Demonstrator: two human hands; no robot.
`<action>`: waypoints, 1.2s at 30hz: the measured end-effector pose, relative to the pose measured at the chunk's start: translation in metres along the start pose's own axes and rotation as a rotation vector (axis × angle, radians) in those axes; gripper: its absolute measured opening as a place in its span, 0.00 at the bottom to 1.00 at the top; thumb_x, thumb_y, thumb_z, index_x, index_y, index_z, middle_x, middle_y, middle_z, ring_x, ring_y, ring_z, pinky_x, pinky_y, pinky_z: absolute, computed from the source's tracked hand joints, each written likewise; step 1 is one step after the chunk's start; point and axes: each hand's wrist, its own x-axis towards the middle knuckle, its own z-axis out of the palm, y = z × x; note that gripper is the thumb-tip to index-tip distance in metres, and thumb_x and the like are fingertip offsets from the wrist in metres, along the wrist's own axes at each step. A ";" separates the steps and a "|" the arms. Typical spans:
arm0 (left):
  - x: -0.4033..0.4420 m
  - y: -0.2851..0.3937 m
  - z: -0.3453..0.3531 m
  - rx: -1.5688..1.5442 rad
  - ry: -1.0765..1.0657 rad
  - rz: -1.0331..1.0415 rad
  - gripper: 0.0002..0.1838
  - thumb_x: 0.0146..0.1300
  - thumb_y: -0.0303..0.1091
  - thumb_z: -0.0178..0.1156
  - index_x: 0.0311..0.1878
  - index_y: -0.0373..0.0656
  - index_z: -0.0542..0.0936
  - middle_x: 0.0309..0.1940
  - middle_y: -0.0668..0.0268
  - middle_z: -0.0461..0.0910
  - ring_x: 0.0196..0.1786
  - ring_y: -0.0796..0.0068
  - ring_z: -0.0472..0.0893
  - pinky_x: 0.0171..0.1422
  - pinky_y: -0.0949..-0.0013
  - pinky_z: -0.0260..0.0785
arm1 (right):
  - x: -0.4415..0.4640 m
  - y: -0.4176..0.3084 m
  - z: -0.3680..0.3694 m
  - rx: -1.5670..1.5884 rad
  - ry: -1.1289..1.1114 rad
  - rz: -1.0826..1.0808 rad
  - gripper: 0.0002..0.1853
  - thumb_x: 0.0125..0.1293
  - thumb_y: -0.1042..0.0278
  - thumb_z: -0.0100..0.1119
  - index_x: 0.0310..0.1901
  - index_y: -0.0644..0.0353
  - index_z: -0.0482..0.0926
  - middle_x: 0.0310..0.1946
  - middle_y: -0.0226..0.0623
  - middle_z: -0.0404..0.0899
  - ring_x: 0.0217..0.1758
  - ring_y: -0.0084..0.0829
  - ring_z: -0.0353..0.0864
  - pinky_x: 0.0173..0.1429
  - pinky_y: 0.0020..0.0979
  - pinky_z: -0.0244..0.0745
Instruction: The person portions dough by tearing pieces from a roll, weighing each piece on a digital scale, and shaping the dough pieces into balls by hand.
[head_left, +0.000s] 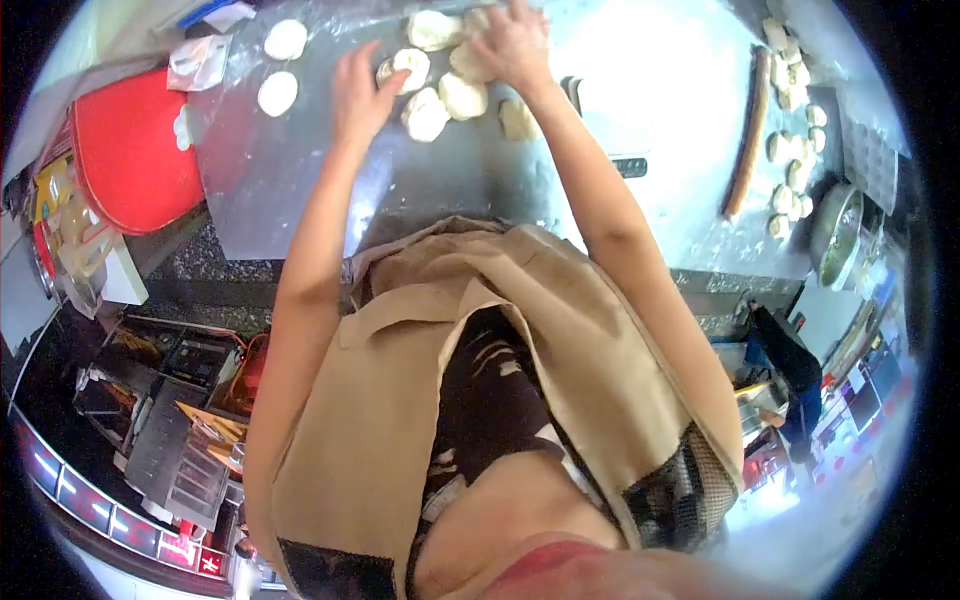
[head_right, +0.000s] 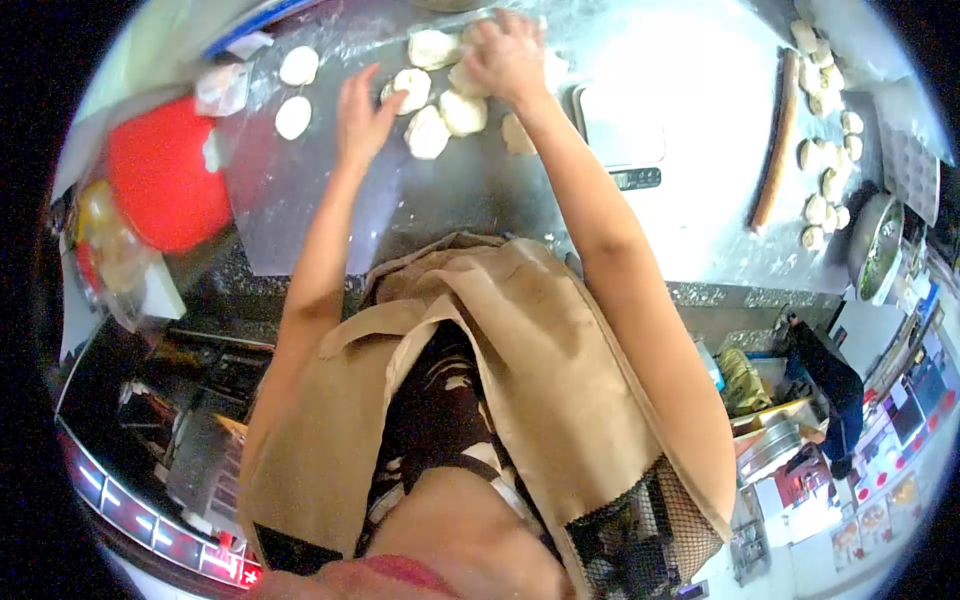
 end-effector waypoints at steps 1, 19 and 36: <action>-0.014 -0.001 -0.007 -0.006 0.009 0.006 0.28 0.51 0.46 0.67 0.55 0.48 0.73 0.48 0.60 0.74 0.51 0.55 0.73 0.53 0.57 0.65 | -0.005 -0.004 -0.008 0.058 0.173 0.107 0.20 0.54 0.55 0.58 0.48 0.52 0.77 0.49 0.42 0.73 0.56 0.46 0.69 0.62 0.51 0.60; -0.073 0.144 -0.110 -0.842 -0.283 -0.066 0.31 0.49 0.34 0.71 0.56 0.42 0.70 0.44 0.66 0.76 0.44 0.77 0.75 0.51 0.71 0.70 | -0.081 -0.158 -0.139 0.948 0.248 0.448 0.21 0.71 0.50 0.45 0.40 0.64 0.75 0.31 0.31 0.78 0.37 0.23 0.75 0.41 0.28 0.73; -0.043 0.236 -0.179 -0.975 0.455 0.535 0.14 0.70 0.37 0.50 0.47 0.34 0.74 0.49 0.48 0.78 0.53 0.62 0.77 0.60 0.64 0.67 | -0.048 -0.248 -0.235 1.408 0.678 0.351 0.23 0.74 0.51 0.33 0.40 0.62 0.75 0.33 0.33 0.76 0.36 0.23 0.75 0.41 0.26 0.72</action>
